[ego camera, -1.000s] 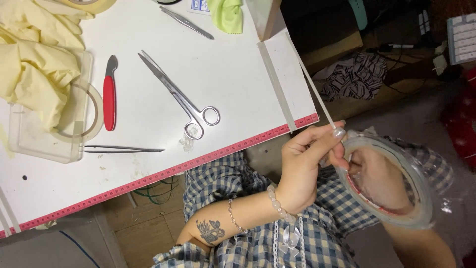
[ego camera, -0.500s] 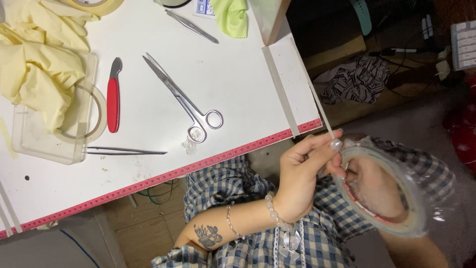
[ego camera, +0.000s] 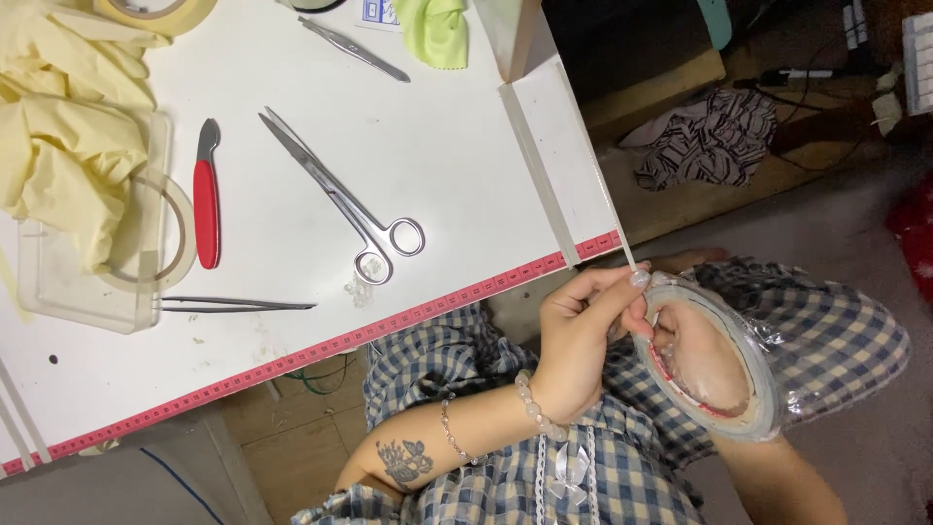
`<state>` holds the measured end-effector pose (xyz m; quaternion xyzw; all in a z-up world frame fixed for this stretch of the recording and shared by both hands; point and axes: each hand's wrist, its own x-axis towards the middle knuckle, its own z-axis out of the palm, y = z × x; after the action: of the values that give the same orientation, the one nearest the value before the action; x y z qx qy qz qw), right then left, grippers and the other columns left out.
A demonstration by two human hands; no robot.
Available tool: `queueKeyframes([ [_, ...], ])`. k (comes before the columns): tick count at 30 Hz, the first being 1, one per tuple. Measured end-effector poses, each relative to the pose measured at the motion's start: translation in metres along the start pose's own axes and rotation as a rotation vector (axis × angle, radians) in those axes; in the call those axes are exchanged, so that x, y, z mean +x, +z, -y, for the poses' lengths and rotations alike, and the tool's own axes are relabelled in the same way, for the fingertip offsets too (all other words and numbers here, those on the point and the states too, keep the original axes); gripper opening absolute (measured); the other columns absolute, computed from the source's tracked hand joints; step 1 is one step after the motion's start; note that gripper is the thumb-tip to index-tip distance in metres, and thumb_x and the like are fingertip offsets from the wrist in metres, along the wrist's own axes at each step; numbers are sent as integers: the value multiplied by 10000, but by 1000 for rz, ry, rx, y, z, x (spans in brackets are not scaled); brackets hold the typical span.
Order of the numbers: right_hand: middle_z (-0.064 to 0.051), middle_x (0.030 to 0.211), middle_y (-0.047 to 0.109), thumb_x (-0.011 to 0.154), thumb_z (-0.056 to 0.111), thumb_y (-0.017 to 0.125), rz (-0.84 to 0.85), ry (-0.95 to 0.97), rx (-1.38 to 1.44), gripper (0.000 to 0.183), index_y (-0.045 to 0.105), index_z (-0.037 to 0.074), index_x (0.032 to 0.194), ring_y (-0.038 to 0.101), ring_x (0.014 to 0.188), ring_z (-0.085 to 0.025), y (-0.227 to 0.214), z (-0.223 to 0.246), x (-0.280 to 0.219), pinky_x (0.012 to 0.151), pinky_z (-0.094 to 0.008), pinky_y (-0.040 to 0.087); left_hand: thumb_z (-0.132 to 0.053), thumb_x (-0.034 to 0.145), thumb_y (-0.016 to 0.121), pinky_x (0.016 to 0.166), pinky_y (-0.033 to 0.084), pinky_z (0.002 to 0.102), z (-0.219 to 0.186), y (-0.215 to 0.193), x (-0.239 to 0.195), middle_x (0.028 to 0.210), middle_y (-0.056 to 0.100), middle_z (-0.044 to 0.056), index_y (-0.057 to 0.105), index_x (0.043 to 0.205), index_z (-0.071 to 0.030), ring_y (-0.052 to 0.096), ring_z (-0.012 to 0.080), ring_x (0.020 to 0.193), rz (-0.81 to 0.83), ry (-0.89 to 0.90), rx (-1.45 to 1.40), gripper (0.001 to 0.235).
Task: Measuring and cutting thin plastic strips from a roll using a ruler, pen, and scissors on a workbench.
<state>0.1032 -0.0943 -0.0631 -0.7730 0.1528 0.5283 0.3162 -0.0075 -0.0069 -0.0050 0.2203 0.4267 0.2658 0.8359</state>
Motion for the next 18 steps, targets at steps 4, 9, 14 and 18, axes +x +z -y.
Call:
queueKeyframes([
  [4, -86, 556, 453, 761, 203, 520, 9, 7, -76, 247, 556, 22, 596, 417, 497, -215, -5, -12, 13, 458, -321, 297, -130, 866, 685, 488, 306, 136, -1, 1, 1, 496, 575, 106, 695, 977, 18, 430, 31, 478, -9, -1, 20, 185],
  [9, -35, 593, 365, 760, 193, 479, 36, 16, 23, 204, 493, 55, 612, 330, 515, -164, 20, 26, -26, 482, -279, 236, -127, 862, 689, 486, 302, 137, 3, 1, 3, 501, 579, 117, 694, 965, 16, 428, 39, 466, -15, 3, 29, 177],
  [14, -35, 553, 304, 748, 176, 452, 49, -99, 39, 237, 496, 14, 581, 257, 470, -151, 30, 36, -44, 429, -283, 173, -114, 867, 685, 482, 301, 136, 8, -1, 5, 515, 587, 117, 690, 961, 18, 443, 37, 463, -23, 23, 30, 161],
  [18, -24, 547, 292, 750, 144, 451, 71, -165, 73, 223, 479, 26, 562, 268, 471, -141, 22, 9, 5, 443, -256, 183, -104, 876, 678, 485, 301, 128, 8, -3, 7, 520, 592, 109, 688, 965, 21, 459, 30, 469, -23, 45, 57, 154],
])
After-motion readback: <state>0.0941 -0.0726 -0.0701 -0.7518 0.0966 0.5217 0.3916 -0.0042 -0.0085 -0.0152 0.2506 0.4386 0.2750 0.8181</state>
